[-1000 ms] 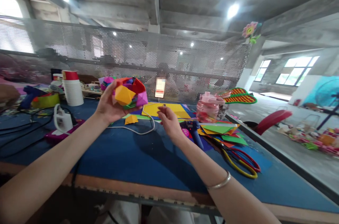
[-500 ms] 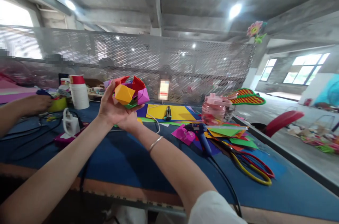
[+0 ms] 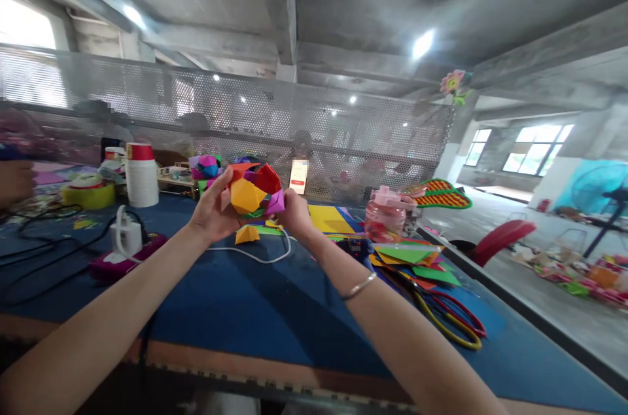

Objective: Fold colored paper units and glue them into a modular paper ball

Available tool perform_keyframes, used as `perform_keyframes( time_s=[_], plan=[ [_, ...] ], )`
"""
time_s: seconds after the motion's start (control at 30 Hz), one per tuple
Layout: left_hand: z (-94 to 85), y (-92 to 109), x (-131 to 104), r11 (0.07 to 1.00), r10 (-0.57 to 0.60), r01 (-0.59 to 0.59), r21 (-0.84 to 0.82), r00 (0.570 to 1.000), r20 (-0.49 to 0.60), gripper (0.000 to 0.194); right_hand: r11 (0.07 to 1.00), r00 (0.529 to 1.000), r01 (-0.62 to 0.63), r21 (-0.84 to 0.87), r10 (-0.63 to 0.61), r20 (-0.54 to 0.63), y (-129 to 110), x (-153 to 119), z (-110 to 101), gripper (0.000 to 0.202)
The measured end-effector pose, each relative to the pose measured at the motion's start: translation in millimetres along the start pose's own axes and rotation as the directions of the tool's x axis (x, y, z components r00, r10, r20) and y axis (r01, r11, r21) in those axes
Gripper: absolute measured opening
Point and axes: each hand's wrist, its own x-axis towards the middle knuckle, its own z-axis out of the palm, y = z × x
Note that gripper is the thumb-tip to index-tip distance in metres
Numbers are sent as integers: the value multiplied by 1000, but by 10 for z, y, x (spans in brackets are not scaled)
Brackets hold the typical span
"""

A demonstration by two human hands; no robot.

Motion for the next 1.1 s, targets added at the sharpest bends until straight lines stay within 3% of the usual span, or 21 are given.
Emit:
perform_keyframes(
  time_s=[0.13,0.23,0.33,0.47,0.67,0.8,0.93,1.1],
  plan=[
    [-32,-116,34,997,-73,74,38,997,-30,51,998,996,-22,65,27,-83,-160,-187,-483,11],
    [-50,-217,59,984,-157,164,67,983,-91,52,974,988,-14,225,49,-150,-223,-344,-615,15],
    [-91,-301,73,974,-209,218,54,967,-144,51,931,972,2,365,83,-219,-238,-443,-637,17],
    [-185,-375,85,967,-239,251,34,947,-217,50,892,976,38,450,63,-208,-279,-512,-648,31],
    [-194,-419,106,920,-352,385,69,892,-283,54,875,999,-24,484,41,-25,-309,-634,-569,49],
    [-157,-417,113,905,-356,411,111,874,-329,52,877,996,-85,473,60,70,-263,-696,-497,48],
    [-164,-396,106,891,-378,436,128,867,-324,55,897,996,-86,434,64,66,-236,-699,-495,46],
    [-168,-373,100,907,-361,404,116,891,-276,51,915,995,-98,391,82,59,-198,-683,-487,36]
  ],
)
